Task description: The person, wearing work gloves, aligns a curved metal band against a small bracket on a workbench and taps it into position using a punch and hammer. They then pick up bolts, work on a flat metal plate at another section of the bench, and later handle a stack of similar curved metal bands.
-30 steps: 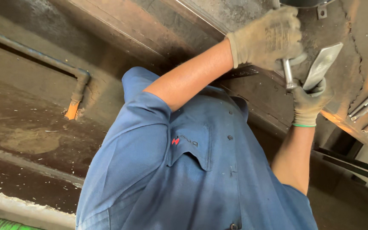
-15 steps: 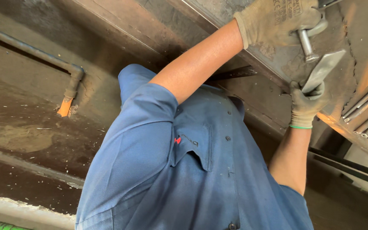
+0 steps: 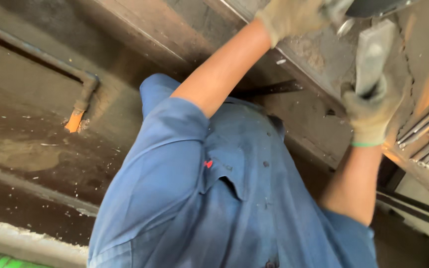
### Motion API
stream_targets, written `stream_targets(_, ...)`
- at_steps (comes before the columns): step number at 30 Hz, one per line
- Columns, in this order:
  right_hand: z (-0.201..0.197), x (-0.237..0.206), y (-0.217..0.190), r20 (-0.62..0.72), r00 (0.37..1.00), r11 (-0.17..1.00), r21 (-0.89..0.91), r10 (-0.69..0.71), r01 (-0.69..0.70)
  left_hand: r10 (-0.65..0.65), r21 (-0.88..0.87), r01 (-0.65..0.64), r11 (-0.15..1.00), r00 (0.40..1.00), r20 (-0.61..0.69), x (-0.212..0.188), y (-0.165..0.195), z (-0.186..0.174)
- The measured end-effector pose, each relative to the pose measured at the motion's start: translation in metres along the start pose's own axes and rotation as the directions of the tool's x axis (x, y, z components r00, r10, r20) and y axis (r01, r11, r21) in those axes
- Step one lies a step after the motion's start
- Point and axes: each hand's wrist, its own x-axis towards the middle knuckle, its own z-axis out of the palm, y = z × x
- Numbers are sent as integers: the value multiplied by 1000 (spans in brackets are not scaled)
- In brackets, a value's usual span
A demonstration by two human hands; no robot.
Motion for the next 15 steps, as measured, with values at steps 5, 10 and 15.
stream_targets(5,9,-23,44,-168,980,992,93,105,-91,493,390,-436,811,868,-55,-59,23,12)
stream_targets(10,15,-26,83,-232,968,965,260,98,-35,582,468,-577,670,799,152,-59,43,18)
stream_targets(15,16,-24,76,-239,970,991,132,40,-9,622,526,-556,644,781,64,-29,42,17)
